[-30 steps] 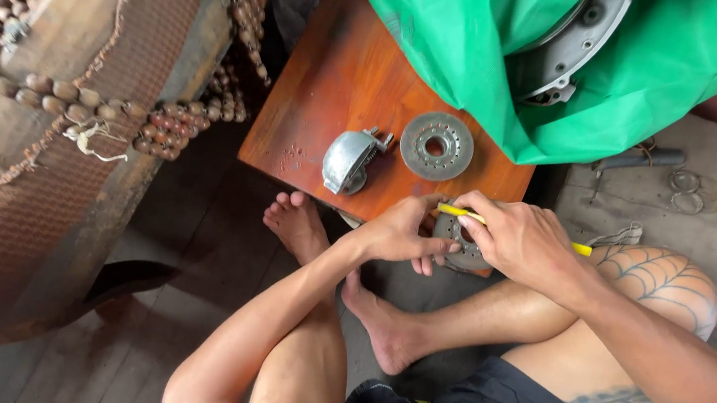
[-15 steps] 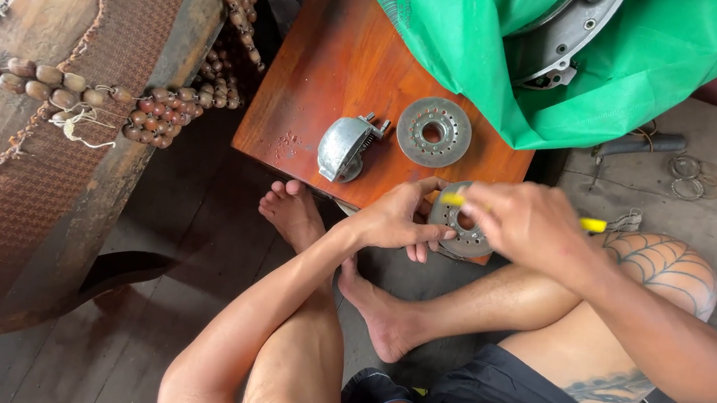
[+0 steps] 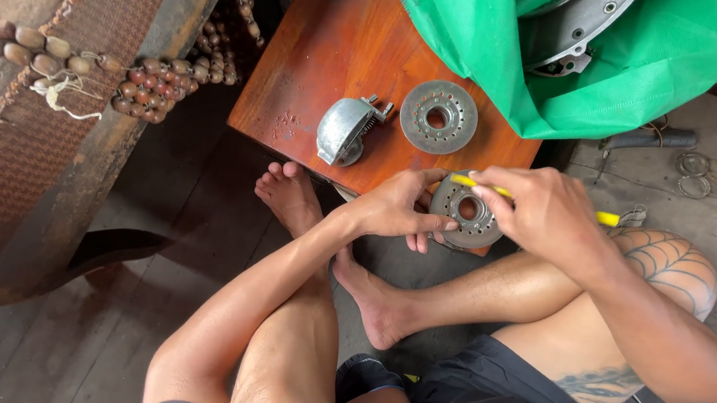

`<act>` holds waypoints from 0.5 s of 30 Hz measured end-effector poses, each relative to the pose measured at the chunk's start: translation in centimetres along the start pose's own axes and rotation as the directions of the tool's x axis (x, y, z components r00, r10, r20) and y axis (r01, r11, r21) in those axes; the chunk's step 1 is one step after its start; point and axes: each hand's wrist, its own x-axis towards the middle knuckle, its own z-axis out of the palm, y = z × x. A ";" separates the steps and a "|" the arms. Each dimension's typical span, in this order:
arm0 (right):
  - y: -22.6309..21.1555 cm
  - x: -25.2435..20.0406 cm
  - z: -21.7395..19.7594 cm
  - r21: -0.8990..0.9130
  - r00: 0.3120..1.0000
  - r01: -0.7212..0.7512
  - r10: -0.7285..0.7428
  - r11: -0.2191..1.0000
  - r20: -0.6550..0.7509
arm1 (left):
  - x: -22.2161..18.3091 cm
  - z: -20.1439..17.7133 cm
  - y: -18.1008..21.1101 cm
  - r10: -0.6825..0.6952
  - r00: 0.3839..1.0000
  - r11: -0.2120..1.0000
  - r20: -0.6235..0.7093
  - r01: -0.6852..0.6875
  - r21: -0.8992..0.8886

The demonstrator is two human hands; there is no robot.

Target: A person sits on the floor and uses a small tool to mark or clean motorcycle clutch plates before inspecting a larger mechanical assembly.

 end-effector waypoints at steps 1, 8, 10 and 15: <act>0.1 0.1 0.4 -0.056 0.999 0.005 -0.008 0.998 -0.042 | 0.0 -0.1 0.3 0.002 1.000 1.000 0.001 -0.002 0.005; 0.1 0.4 0.0 -0.013 0.997 -0.063 0.062 0.998 -0.035 | -0.4 0.1 0.2 -0.002 1.000 1.000 -0.005 0.002 -0.006; -1.3 0.0 0.0 -0.042 0.999 0.032 -0.033 0.999 -0.023 | -0.2 -0.2 0.1 0.038 0.999 0.999 0.028 -0.038 0.013; -0.1 0.9 -0.3 -0.009 1.000 0.020 -0.020 1.000 -0.006 | -0.2 -0.3 -0.1 0.026 0.999 1.000 0.028 -0.026 -0.012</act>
